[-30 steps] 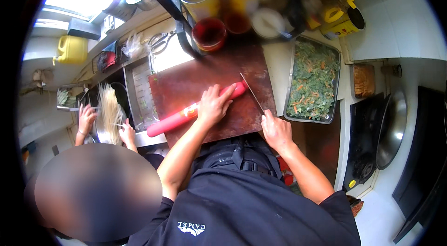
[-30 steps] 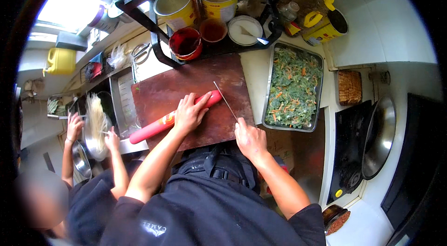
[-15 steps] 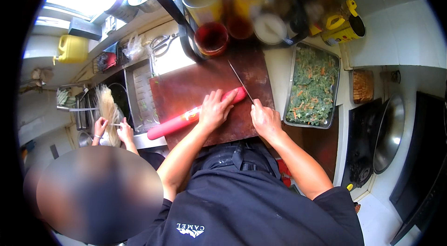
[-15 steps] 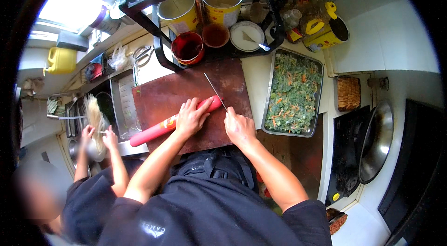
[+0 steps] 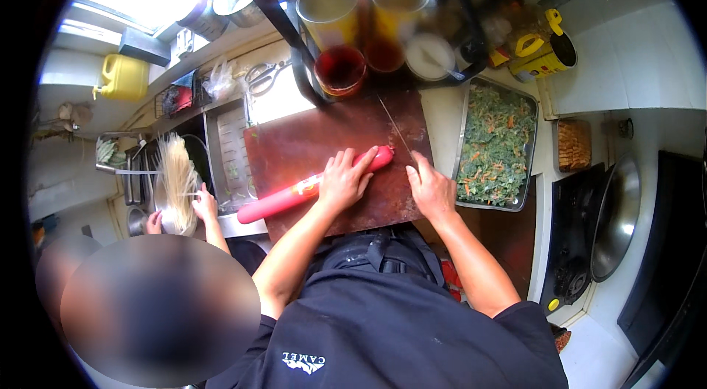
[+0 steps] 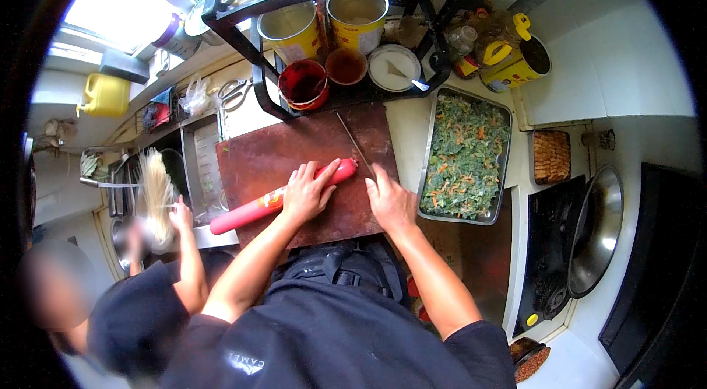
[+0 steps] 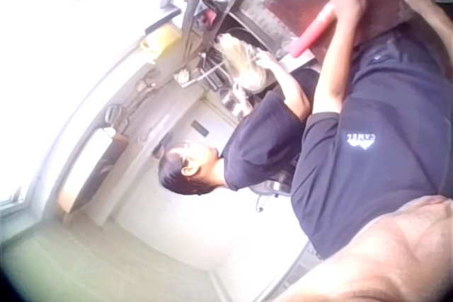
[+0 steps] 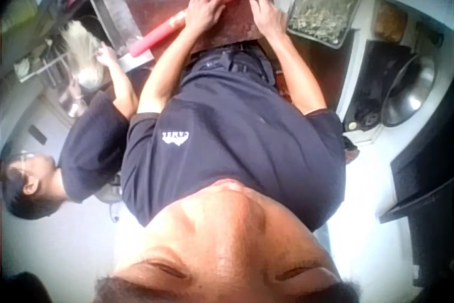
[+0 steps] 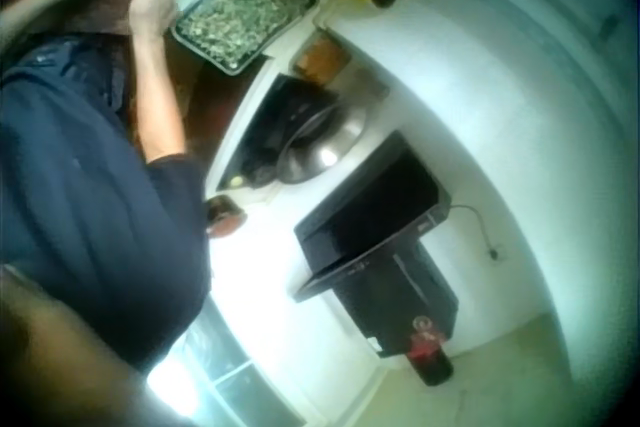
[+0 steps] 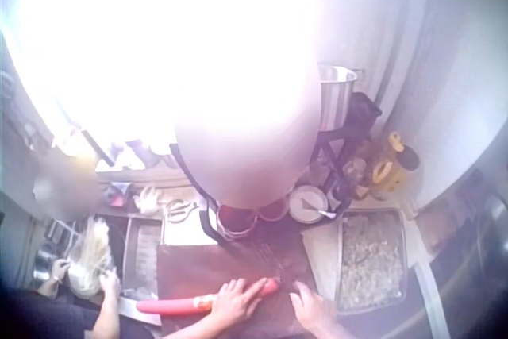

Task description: The person slices a large red sausage on a wooden cutting board using a cleaver and places the slices into a metal tray.

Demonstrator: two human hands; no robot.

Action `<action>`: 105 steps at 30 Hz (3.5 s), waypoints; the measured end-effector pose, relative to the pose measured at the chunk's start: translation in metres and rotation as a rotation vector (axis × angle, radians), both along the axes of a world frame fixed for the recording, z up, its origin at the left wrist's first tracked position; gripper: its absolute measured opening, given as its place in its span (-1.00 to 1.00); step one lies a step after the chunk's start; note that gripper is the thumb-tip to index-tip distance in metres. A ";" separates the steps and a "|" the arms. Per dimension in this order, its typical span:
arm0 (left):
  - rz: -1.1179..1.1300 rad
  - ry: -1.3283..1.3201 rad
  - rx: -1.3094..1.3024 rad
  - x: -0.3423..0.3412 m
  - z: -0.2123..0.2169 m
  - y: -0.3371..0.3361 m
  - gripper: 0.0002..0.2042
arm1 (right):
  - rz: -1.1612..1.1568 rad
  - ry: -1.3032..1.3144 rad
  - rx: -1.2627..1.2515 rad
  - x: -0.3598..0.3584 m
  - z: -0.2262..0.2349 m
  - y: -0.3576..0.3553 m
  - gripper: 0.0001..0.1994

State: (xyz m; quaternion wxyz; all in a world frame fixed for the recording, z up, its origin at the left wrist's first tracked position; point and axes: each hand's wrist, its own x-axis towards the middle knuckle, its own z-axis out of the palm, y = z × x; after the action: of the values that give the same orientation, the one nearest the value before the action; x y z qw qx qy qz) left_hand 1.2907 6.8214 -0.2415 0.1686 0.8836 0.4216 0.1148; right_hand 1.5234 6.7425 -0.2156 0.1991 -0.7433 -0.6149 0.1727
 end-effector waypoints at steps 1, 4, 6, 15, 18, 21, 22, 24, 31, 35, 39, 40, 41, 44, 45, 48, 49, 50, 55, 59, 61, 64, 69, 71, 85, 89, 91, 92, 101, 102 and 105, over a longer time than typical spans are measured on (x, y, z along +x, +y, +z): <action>0.019 0.001 -0.017 0.000 0.000 -0.001 -0.33 | 0.001 -0.028 0.075 0.007 -0.002 -0.003 -0.52; 0.038 -0.014 -0.063 0.002 -0.005 0.002 -0.34 | 0.060 -0.153 0.065 0.027 -0.030 -0.005 -0.42; 0.027 -0.026 -0.092 -0.001 -0.002 0.005 -0.36 | 0.078 -0.185 0.057 0.029 -0.045 -0.002 -0.39; 0.058 -0.313 0.002 -0.036 0.085 -0.007 -0.42 | 0.016 0.205 0.140 0.004 -0.015 0.014 -0.58; 0.080 -0.377 0.013 -0.051 0.116 -0.009 -0.43 | 0.055 1.132 -0.083 -0.021 0.062 0.032 -0.68; 0.096 -0.459 0.046 -0.064 0.152 -0.014 -0.44 | 0.359 0.892 0.103 -0.046 0.137 0.050 -0.75; 0.093 -0.497 0.067 -0.068 0.162 -0.015 -0.44 | 0.381 0.842 0.190 -0.054 0.149 0.054 -0.83; 0.082 -0.562 0.130 -0.074 0.183 -0.016 -0.43 | 0.441 0.938 0.213 -0.062 0.170 0.059 -0.83; 0.057 -0.781 0.056 -0.103 0.237 -0.028 -0.44 | 0.685 1.036 0.267 -0.094 0.244 0.065 -0.87; 0.054 -0.926 -0.086 -0.119 0.240 -0.037 -0.41 | 0.650 1.156 0.029 -0.114 0.265 0.055 -0.87; 0.064 -1.127 -0.292 -0.131 0.243 -0.047 -0.21 | 0.604 1.355 -0.086 -0.142 0.261 0.052 -0.85; 0.040 -1.190 -0.292 -0.130 0.246 -0.047 -0.16 | 0.605 1.367 -0.081 -0.150 0.261 0.053 -0.85; 0.019 -1.247 -0.287 -0.131 0.251 -0.049 -0.10 | 0.610 1.386 -0.077 -0.158 0.262 0.054 -0.85; 0.233 -1.238 0.035 -0.128 0.241 -0.048 -0.12 | 0.666 1.351 -0.078 -0.182 0.264 0.057 -0.84; 0.293 -1.329 0.053 -0.126 0.240 -0.047 -0.14 | 0.678 1.329 -0.069 -0.189 0.265 0.058 -0.85; 0.240 -1.343 0.022 -0.144 0.236 -0.046 -0.20 | 0.653 1.369 -0.016 -0.206 0.252 0.061 -0.86; 0.223 -1.345 0.002 -0.148 0.237 -0.046 -0.21 | 0.641 1.362 0.006 -0.211 0.251 0.062 -0.87; 0.234 -1.354 0.025 -0.149 0.241 -0.046 -0.28 | 0.647 1.310 0.049 -0.214 0.250 0.062 -0.87; 0.340 -1.272 0.159 -0.164 0.251 -0.040 -0.35 | 0.661 1.108 0.169 -0.227 0.255 0.066 -0.90; 0.372 -1.370 0.117 -0.164 0.248 -0.041 -0.34 | 0.641 1.112 0.223 -0.238 0.247 0.068 -0.91; 0.395 -1.390 0.137 -0.166 0.247 -0.037 -0.32 | 0.624 1.097 0.263 -0.241 0.239 0.068 -0.91; 0.463 -1.441 0.119 -0.167 0.245 -0.035 -0.28 | 0.511 1.368 0.059 -0.252 0.222 0.061 -0.91; 0.481 -1.455 0.143 -0.174 0.239 -0.036 -0.26 | 0.417 1.594 -0.059 -0.265 0.206 0.051 -0.90; 0.493 -1.454 0.141 -0.176 0.237 -0.037 -0.25 | 0.445 1.550 -0.086 -0.263 0.197 0.048 -0.89; 0.562 -1.398 0.173 -0.168 0.236 -0.033 -0.18 | 0.693 1.007 0.396 -0.236 0.175 0.044 -0.96; 0.557 -1.395 0.181 -0.165 0.235 -0.031 -0.19 | 0.845 0.786 0.547 -0.229 0.173 0.050 -0.86; 0.513 -1.380 0.187 -0.166 0.232 -0.030 -0.21 | 0.868 0.749 0.586 -0.229 0.171 0.049 -0.82; 0.507 -1.377 0.188 -0.166 0.231 -0.030 -0.21 | 0.880 0.738 0.581 -0.228 0.173 0.047 -0.81; 0.437 -1.330 0.171 -0.164 0.228 -0.026 -0.20 | 0.947 0.639 0.652 -0.216 0.152 0.059 -0.82; 0.427 -1.310 0.182 -0.166 0.227 -0.025 -0.21 | 0.945 0.617 0.651 -0.213 0.148 0.060 -0.82; 0.431 -1.292 0.192 -0.164 0.225 -0.021 -0.18 | 0.935 0.563 0.684 -0.208 0.137 0.066 -0.83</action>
State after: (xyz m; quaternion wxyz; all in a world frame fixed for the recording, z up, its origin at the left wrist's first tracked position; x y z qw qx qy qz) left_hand 1.1271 6.8003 -0.0162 0.2805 0.5453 0.3907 0.6865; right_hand 1.3154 6.8083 -0.0790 0.4824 -0.2177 -0.8183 0.2240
